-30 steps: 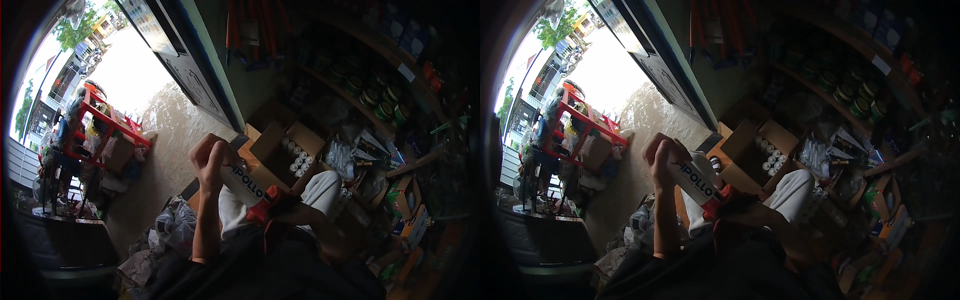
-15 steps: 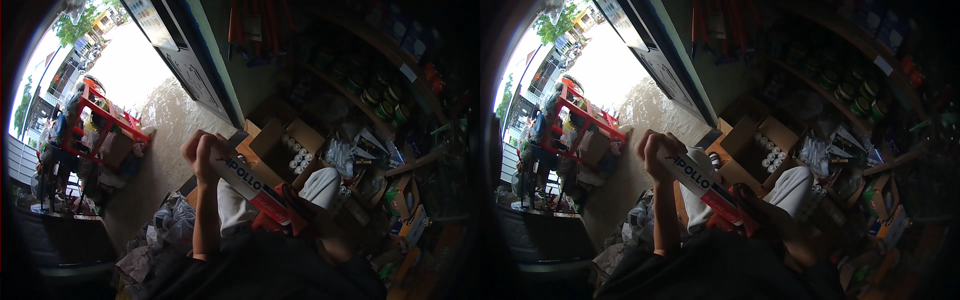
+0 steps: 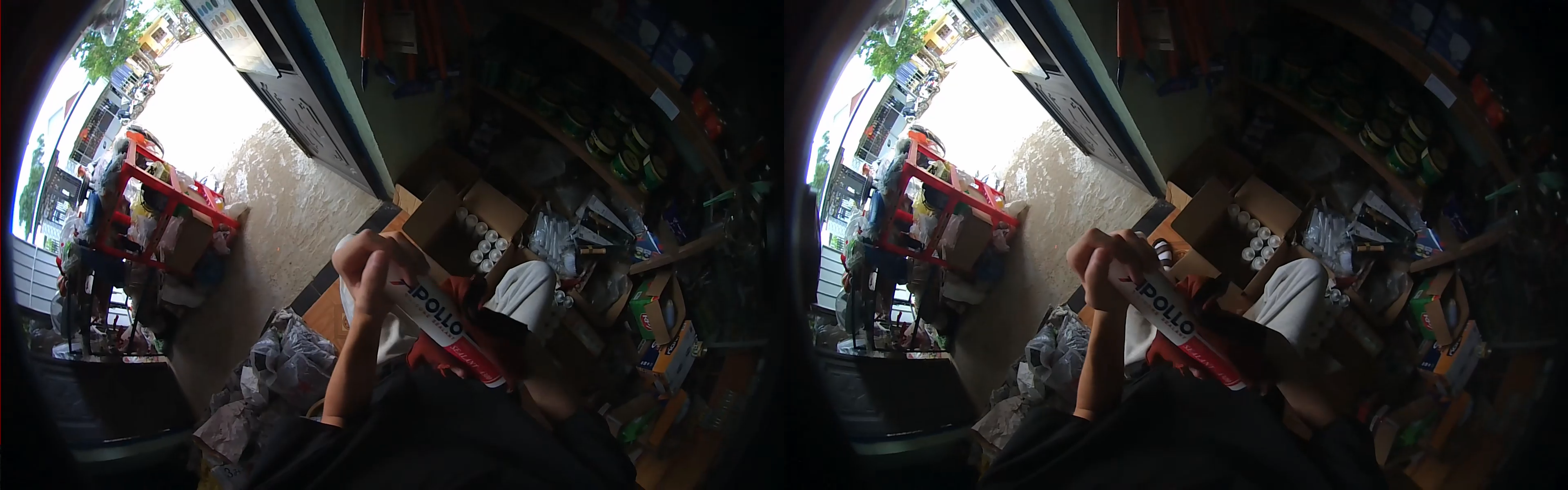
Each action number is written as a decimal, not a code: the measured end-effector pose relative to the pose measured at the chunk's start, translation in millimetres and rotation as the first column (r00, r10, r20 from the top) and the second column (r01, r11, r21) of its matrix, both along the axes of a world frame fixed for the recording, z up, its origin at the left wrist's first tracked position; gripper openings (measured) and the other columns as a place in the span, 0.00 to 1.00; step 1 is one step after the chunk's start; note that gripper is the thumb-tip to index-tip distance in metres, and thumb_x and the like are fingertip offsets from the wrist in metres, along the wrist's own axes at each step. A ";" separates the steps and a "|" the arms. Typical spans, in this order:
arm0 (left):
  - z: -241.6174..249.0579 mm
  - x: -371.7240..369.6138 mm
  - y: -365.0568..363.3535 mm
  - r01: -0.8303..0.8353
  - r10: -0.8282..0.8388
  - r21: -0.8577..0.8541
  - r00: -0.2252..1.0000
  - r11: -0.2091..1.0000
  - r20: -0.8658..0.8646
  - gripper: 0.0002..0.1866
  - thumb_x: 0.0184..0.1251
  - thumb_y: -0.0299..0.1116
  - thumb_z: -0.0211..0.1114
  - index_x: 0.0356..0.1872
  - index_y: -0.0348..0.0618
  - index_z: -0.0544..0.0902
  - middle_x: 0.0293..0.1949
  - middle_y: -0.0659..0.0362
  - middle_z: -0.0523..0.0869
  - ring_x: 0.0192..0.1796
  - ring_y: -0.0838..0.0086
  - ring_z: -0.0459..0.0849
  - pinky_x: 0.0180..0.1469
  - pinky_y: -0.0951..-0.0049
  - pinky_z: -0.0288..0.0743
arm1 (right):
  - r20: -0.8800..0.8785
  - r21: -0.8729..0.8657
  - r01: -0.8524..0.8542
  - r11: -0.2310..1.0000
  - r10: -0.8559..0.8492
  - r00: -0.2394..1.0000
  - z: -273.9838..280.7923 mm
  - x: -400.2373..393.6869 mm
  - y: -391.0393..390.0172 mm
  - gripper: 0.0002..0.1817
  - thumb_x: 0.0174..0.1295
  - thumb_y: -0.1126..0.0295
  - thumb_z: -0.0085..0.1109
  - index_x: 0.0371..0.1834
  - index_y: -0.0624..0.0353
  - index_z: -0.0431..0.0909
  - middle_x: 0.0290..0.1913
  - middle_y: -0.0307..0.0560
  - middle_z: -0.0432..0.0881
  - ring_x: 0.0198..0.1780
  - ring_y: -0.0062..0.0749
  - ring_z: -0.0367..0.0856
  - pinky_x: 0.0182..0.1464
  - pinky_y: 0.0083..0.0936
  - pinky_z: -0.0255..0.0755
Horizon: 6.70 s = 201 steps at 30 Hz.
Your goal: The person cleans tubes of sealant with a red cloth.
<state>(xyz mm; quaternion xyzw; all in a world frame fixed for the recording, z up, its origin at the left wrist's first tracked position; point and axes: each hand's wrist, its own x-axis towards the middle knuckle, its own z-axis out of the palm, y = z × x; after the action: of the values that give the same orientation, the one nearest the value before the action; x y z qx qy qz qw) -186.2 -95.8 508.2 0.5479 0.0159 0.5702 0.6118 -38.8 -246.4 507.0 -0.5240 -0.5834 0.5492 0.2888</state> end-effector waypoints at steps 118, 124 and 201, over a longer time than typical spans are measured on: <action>-445.3 307.3 -70.9 0.678 0.228 0.231 0.096 0.698 -0.969 0.20 0.56 0.35 0.72 0.51 0.47 0.81 0.45 0.56 0.87 0.46 0.59 0.84 0.48 0.63 0.78 | 0.014 0.134 0.724 0.677 -0.732 0.681 -305.5 167.7 103.2 0.15 0.68 0.57 0.57 0.47 0.57 0.80 0.24 0.56 0.83 0.28 0.51 0.86 0.30 0.40 0.81; -447.1 297.4 -67.7 0.688 0.190 0.205 0.098 0.697 -0.977 0.19 0.58 0.33 0.69 0.52 0.47 0.81 0.45 0.55 0.86 0.44 0.60 0.84 0.46 0.64 0.79 | 0.027 0.451 0.792 0.412 -0.893 0.449 -328.0 178.1 127.4 0.11 0.67 0.62 0.56 0.42 0.58 0.78 0.26 0.56 0.81 0.29 0.53 0.84 0.32 0.43 0.80; -295.9 244.9 111.7 0.624 0.214 0.471 0.444 0.624 -0.870 0.06 0.52 0.26 0.67 0.30 0.41 0.79 0.27 0.53 0.83 0.26 0.59 0.83 0.29 0.62 0.78 | -0.094 0.176 0.865 0.469 -0.867 0.489 -289.1 254.3 57.5 0.10 0.64 0.67 0.49 0.37 0.60 0.77 0.32 0.49 0.82 0.32 0.37 0.82 0.37 0.35 0.72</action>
<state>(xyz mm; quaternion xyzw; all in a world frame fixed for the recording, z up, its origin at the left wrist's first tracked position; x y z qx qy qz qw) 58.7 15.9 212.3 0.9515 0.0131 0.0674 0.3000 215.5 -188.9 217.9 -0.7174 -0.2914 0.2640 0.5750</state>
